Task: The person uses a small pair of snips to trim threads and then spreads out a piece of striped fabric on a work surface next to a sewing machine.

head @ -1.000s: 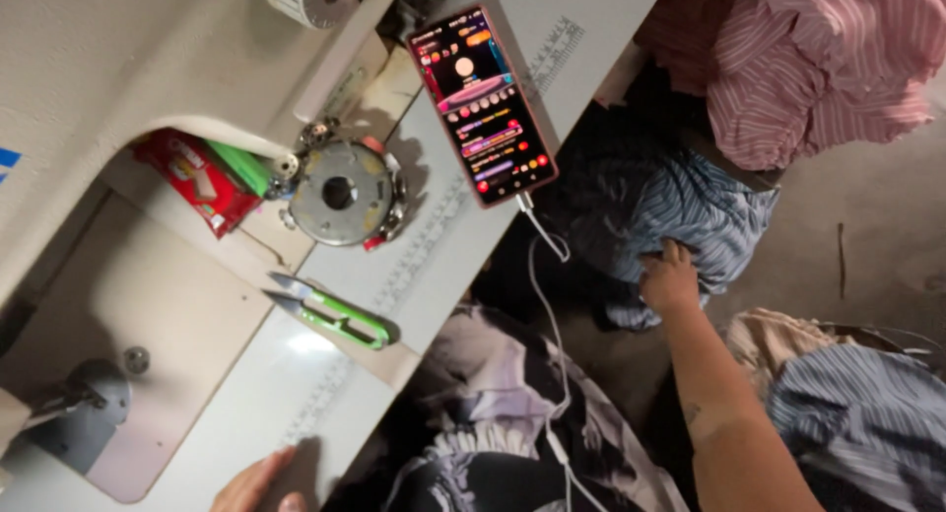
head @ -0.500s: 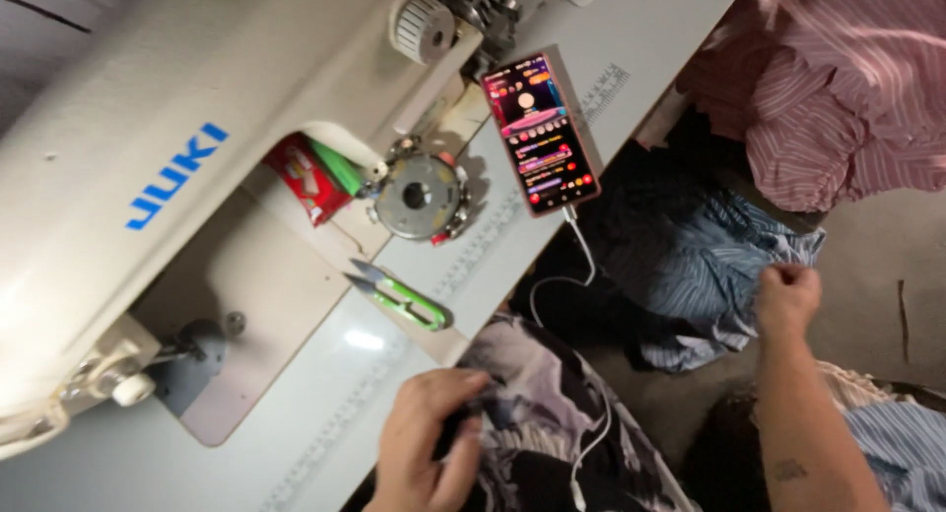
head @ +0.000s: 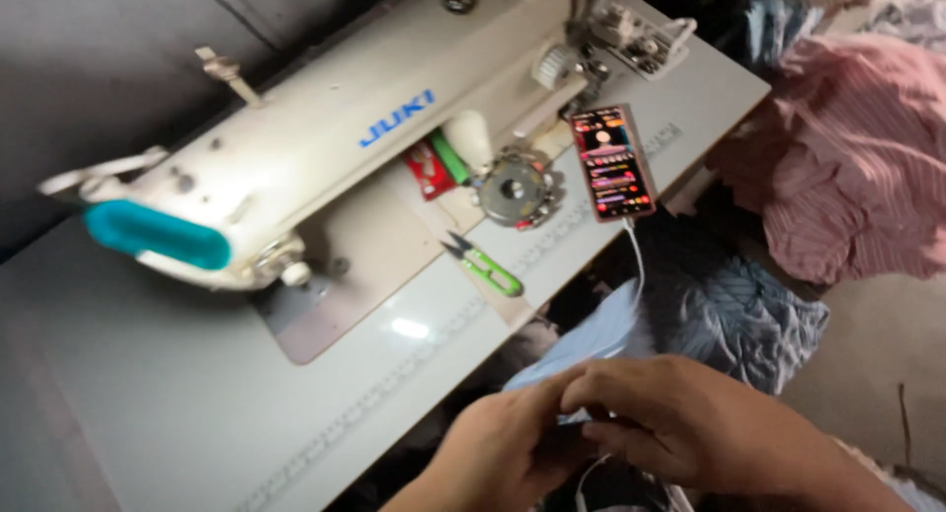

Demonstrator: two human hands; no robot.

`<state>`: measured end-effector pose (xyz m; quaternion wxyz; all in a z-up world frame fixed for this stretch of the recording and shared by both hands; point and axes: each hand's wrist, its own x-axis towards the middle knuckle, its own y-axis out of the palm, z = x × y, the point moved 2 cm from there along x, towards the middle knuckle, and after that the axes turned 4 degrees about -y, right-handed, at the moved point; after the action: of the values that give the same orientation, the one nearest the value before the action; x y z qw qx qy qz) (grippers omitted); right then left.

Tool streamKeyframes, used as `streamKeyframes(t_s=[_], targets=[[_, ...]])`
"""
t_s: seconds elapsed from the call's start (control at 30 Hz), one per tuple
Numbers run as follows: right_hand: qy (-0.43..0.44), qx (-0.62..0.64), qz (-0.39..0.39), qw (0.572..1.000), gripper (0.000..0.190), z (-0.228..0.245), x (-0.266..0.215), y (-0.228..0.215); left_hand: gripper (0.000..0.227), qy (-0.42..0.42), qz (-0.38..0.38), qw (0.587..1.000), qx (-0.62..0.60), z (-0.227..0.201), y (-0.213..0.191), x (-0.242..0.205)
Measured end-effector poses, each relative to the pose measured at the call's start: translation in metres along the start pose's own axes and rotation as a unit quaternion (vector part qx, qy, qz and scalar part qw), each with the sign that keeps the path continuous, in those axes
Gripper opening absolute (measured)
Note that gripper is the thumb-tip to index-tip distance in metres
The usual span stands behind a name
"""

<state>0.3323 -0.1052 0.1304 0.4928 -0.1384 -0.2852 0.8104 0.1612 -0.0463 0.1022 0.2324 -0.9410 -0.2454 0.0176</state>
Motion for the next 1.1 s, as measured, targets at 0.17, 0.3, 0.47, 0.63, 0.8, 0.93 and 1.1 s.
streamKeyframes(t_s=[0.17, 0.3, 0.47, 0.63, 0.8, 0.93, 1.1], targets=[[-0.035, 0.008, 0.140, 0.989, 0.022, 0.006, 0.038, 0.007, 0.019, -0.087, -0.155, 0.984, -0.021, 0.018, -0.057, -0.136], [-0.037, 0.030, 0.092, 0.995, 0.030, -0.029, 0.122, 0.040, 0.013, -0.302, -0.353, 0.882, 0.081, 0.012, -0.119, -0.209], [-0.054, -0.192, -0.089, 0.976, 0.040, -0.053, 0.219, 0.110, 0.021, -0.230, -0.472, 0.761, 0.381, 0.109, -0.175, -0.224], [-0.114, -0.302, -0.127, 0.938, 0.046, -0.034, 0.195, 0.162, 0.055, -0.102, -0.281, 0.849, 0.436, 0.158, -0.139, -0.178], [-0.127, -0.274, -0.018, 0.953, 0.063, -0.009, 0.186, 0.183, 0.062, -0.260, -0.335, 0.752, 0.505, 0.210, -0.199, -0.179], [-0.143, -0.298, -0.015, 0.944, 0.058, -0.015, 0.204, 0.186, 0.065, -0.365, -0.366, 0.748, 0.416, 0.242, -0.261, -0.164], [-0.193, -0.286, -0.018, 0.938, 0.051, -0.009, 0.223, 0.188, 0.048, -0.272, -0.379, 0.760, 0.453, 0.278, -0.281, -0.120]])
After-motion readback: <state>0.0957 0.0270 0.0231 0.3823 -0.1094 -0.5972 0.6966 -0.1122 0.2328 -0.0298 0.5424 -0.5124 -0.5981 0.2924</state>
